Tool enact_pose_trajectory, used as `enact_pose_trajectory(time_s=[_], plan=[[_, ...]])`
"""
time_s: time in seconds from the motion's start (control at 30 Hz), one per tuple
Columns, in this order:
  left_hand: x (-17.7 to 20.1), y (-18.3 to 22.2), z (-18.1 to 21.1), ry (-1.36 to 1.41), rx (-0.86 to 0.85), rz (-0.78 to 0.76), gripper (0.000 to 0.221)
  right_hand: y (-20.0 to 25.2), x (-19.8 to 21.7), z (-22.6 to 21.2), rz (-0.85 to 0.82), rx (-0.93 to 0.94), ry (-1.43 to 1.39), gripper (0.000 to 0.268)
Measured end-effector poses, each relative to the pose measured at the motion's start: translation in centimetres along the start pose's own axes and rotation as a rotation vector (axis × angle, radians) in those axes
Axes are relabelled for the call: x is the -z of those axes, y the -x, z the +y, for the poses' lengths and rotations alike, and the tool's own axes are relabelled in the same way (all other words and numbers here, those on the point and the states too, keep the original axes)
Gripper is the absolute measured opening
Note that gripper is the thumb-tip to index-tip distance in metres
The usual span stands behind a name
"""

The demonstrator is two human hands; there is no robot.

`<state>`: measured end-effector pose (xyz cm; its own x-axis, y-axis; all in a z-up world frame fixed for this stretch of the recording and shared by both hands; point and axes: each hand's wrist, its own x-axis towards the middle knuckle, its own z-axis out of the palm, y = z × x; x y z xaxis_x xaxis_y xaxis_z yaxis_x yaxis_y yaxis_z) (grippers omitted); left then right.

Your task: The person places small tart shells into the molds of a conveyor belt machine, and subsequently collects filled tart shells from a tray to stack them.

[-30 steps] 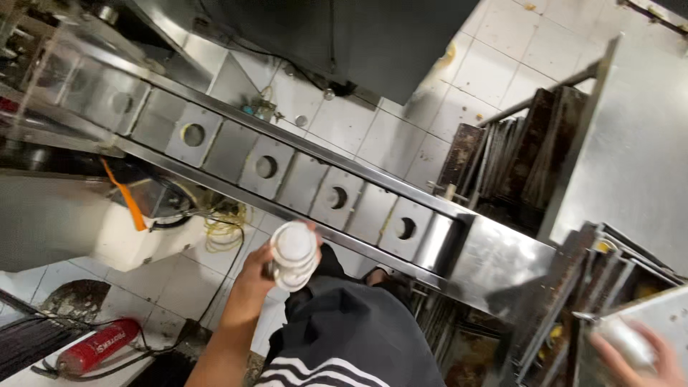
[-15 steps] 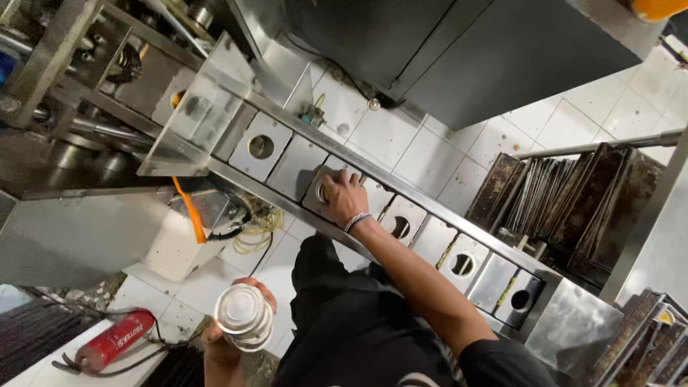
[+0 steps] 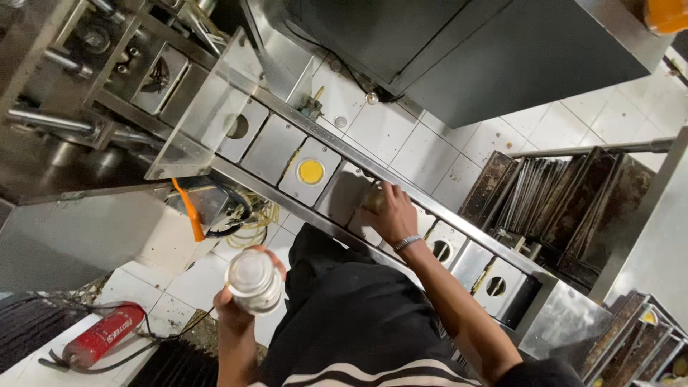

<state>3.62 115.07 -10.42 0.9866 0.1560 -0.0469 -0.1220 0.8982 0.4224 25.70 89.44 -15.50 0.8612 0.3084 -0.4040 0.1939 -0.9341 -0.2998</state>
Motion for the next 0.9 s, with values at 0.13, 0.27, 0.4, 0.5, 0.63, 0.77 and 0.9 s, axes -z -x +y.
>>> enact_pose_trajectory(time_s=[0.13,0.27,0.4,0.5,0.63,0.77,0.9], plan=[[1.7,-3.0,-0.8,0.214,0.099,-0.259,0.070,0.4,-2.9,1.6,0.024,0.094,0.081,0.069],[3.2,-3.3,-2.2,-0.050,0.140,-0.253,0.100,0.5,-1.8,-0.9,0.019,0.205,0.134,0.058],[4.2,-3.0,-2.9,0.083,0.148,-0.144,0.099,-0.4,-3.4,0.1,0.035,0.154,0.000,0.079],[4.1,-3.4,-2.1,0.218,0.164,-0.143,0.093,0.6,-2.8,1.6,0.088,-0.034,-0.339,0.079],[5.6,-3.0,-1.2,0.137,0.217,-0.139,0.101,4.3,-0.9,5.1,0.145,-0.114,-0.224,0.072],[2.1,-5.1,-0.6,0.027,0.213,-0.062,0.088,5.5,-2.8,7.8,0.185,0.006,0.002,0.065],[0.1,-6.4,-0.3,0.157,0.328,0.000,0.082,4.6,-4.3,6.9,0.217,0.097,0.047,0.061]])
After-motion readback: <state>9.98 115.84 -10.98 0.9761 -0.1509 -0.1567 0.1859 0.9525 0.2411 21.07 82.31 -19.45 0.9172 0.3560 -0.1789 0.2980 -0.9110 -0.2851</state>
